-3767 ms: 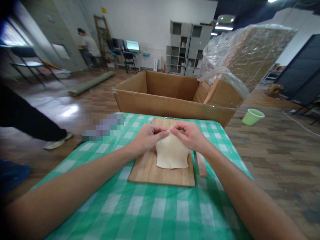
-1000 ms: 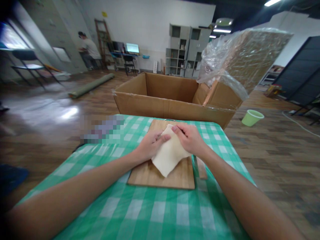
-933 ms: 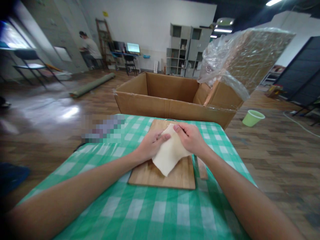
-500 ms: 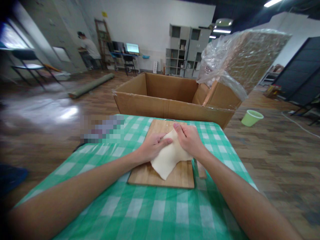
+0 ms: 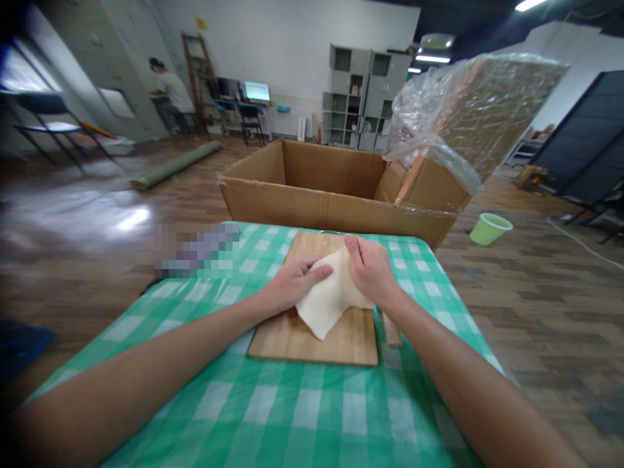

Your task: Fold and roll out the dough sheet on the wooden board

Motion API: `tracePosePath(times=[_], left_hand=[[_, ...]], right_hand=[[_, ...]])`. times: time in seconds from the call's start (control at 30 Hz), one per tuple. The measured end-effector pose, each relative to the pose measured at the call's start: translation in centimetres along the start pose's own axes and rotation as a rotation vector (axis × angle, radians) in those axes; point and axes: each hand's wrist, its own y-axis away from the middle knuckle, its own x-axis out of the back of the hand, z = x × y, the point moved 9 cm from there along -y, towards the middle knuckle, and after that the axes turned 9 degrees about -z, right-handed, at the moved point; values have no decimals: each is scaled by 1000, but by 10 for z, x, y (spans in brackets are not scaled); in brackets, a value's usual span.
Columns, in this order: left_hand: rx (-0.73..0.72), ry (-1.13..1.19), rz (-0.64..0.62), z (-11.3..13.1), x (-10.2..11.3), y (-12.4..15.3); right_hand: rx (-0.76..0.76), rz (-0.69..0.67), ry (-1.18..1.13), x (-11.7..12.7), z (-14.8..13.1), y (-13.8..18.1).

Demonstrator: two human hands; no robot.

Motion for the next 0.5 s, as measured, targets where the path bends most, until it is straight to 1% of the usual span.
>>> tracePosePath(times=[0.07,0.1,0.2,0.27,0.33,0.43,0.5], left_hand=[[5,-4,71,3,8,2],[0,-18,102,6,11,3],[-37,-57,139,15,16,4],[-54,-65,135,20,17,3],[-61,-62,130,22,18,3],[-70,-56,110,25,20,3],[-80,-58,87,28,20,2]], right_hand=[[-60,-3,-107,-1,10,-1],[-83,-37,-179,-5,14,-1],[-113,-232,-367,-21,16,-2],[-131,-334,-418,-28,14,-1],[-139,-329,-418,-25,13,0],[-117,-252,-396,-15,9,-1],[-95,-295,-397,-15,4,-2]])
